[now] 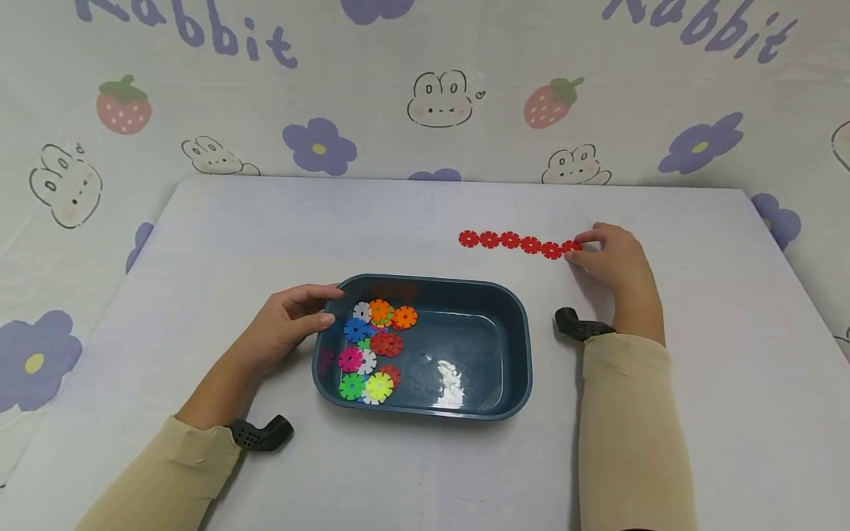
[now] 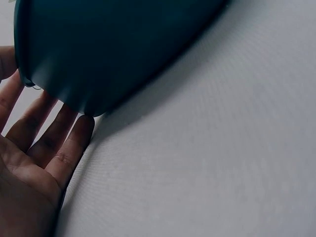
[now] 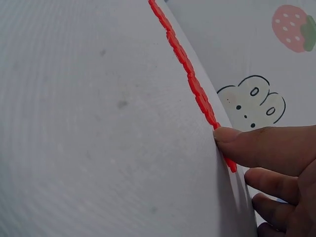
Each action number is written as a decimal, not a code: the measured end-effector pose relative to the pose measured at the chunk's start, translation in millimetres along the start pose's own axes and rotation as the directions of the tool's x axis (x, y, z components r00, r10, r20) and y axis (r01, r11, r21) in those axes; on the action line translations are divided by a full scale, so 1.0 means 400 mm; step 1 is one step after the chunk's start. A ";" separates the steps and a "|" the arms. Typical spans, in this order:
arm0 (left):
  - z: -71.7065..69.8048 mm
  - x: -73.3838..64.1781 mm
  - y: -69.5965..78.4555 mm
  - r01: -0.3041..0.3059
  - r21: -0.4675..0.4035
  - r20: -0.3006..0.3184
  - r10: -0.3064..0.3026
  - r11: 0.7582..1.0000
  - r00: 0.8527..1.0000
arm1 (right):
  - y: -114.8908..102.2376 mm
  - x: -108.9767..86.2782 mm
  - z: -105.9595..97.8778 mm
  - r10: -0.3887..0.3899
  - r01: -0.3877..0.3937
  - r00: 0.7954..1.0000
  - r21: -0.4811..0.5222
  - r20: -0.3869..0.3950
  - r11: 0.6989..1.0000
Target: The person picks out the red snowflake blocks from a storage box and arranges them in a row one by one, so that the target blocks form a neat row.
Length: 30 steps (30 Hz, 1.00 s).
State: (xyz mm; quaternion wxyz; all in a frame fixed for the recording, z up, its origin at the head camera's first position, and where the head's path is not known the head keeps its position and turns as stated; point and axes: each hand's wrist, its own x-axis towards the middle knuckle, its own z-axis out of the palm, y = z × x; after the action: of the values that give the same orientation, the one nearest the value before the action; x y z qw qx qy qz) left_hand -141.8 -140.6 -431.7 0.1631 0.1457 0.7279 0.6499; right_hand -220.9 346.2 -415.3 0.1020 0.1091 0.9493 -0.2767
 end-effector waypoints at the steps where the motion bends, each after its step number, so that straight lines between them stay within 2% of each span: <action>1: 0.000 -0.001 0.001 0.000 0.000 -0.001 0.000 1.000 1.000 | -0.001 0.000 -0.001 -0.001 0.001 1.000 -0.005 -0.001 1.000; 6: -0.001 -0.004 0.003 -0.004 -0.003 0.000 0.004 1.000 1.000 | -0.024 -0.015 -0.017 0.000 0.000 1.000 0.000 -0.029 1.000; 10: -0.003 -0.005 -0.002 -0.008 -0.005 0.002 0.008 1.000 1.000 | -0.080 -0.048 -0.047 -0.042 0.044 0.995 0.028 -0.091 0.999; 14: -0.004 -0.005 -0.003 -0.007 -0.002 0.002 0.007 1.000 1.000 | -0.165 -0.100 -0.078 -0.110 0.124 0.977 0.068 -0.183 0.990; 17: -0.004 -0.005 -0.004 -0.004 0.002 0.002 0.004 1.000 1.000 | -0.235 -0.152 -0.089 -0.197 0.223 0.951 0.089 -0.239 0.971; 18: -0.005 -0.005 -0.004 -0.004 0.002 0.003 0.004 1.000 1.000 | -0.258 -0.170 -0.089 -0.239 0.270 0.938 0.094 -0.251 0.958; 20: -0.005 -0.006 -0.003 -0.001 0.004 0.004 0.001 1.000 1.000 | -0.305 -0.205 -0.082 -0.351 0.386 0.898 0.093 -0.266 0.918; 23: -0.006 -0.006 -0.003 0.006 0.007 0.007 -0.006 1.000 1.000 | -0.372 -0.248 -0.056 -0.527 0.554 0.817 0.064 -0.236 0.830; 25: -0.008 -0.004 -0.005 0.013 0.005 0.009 -0.013 1.000 1.000 | -0.408 -0.266 -0.030 -0.626 0.643 0.761 0.066 -0.170 0.763; 27: -0.009 -0.003 -0.005 0.017 0.001 0.012 -0.017 1.000 1.000 | -0.441 -0.279 0.000 -0.692 0.695 0.719 0.086 -0.067 0.714; 29: -0.010 -0.003 -0.006 0.022 -0.007 0.013 -0.022 1.000 1.000 | -0.466 -0.284 0.032 -0.727 0.716 0.685 0.140 0.045 0.684; 30: -0.011 -0.003 -0.007 0.023 -0.015 0.015 -0.023 1.000 1.000 | -0.478 -0.285 0.048 -0.734 0.717 0.672 0.161 0.098 0.678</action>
State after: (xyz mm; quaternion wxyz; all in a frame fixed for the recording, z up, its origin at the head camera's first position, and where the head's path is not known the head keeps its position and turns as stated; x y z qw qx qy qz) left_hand -142.7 -145.2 -433.9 0.1769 0.1409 0.7235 0.6523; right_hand -159.6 161.3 -305.9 0.0509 -0.2935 0.8868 -0.3533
